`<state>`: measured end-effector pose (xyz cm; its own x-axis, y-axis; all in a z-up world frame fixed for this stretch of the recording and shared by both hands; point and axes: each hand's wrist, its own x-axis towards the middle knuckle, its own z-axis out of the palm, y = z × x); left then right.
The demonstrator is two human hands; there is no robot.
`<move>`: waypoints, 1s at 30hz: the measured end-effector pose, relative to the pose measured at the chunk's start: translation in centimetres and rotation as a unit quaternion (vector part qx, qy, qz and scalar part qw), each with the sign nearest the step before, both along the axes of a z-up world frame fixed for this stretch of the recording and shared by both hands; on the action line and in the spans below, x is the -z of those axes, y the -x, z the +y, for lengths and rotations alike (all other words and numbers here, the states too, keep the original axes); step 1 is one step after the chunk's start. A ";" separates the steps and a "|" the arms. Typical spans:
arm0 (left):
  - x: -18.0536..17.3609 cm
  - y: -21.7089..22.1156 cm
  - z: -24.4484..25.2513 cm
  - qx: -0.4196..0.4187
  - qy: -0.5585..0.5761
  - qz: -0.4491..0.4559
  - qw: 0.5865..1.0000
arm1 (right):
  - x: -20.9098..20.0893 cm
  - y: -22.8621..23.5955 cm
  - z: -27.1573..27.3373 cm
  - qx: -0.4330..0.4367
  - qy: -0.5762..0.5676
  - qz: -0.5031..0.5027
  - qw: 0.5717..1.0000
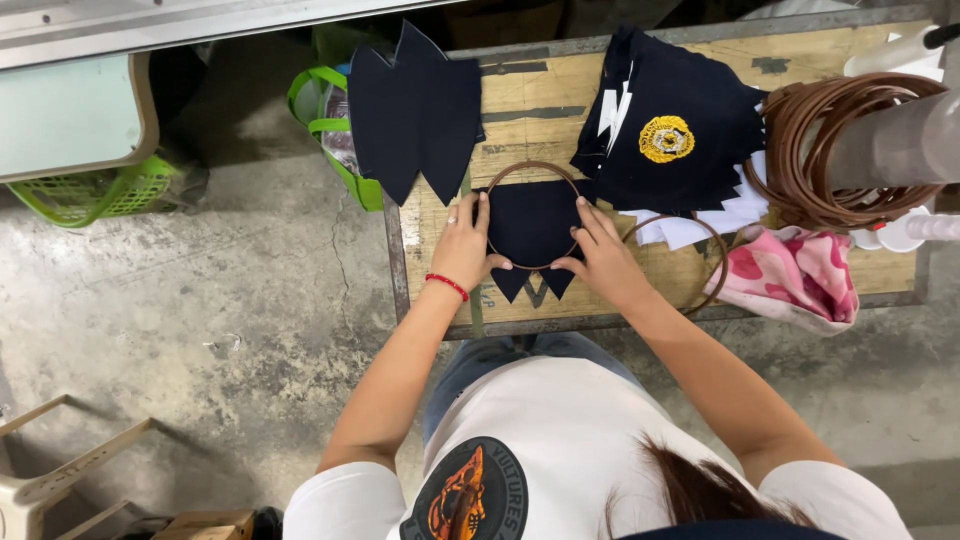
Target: Preparing fabric pieces for embroidery by fitting them into hoops and mounting them onto a multi-head embroidery machine.
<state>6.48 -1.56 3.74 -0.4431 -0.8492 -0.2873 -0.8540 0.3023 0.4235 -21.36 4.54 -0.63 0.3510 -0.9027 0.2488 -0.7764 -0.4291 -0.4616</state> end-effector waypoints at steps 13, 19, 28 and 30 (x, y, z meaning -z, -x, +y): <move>4.9 3.3 -1.8 0.067 0.124 -0.178 0.974 | -3.3 -2.2 -1.1 0.029 -0.180 0.282 0.942; 5.1 2.8 -0.3 -0.007 0.149 -0.128 0.981 | -9.7 -4.7 -2.9 0.053 -0.357 0.244 0.900; 6.4 3.5 1.0 -0.056 0.120 -0.105 0.986 | -9.3 -5.3 -3.8 0.049 -0.396 0.206 0.893; 6.3 3.6 1.0 -0.062 0.128 -0.093 0.986 | -9.0 -5.3 -3.9 0.050 -0.403 0.199 0.892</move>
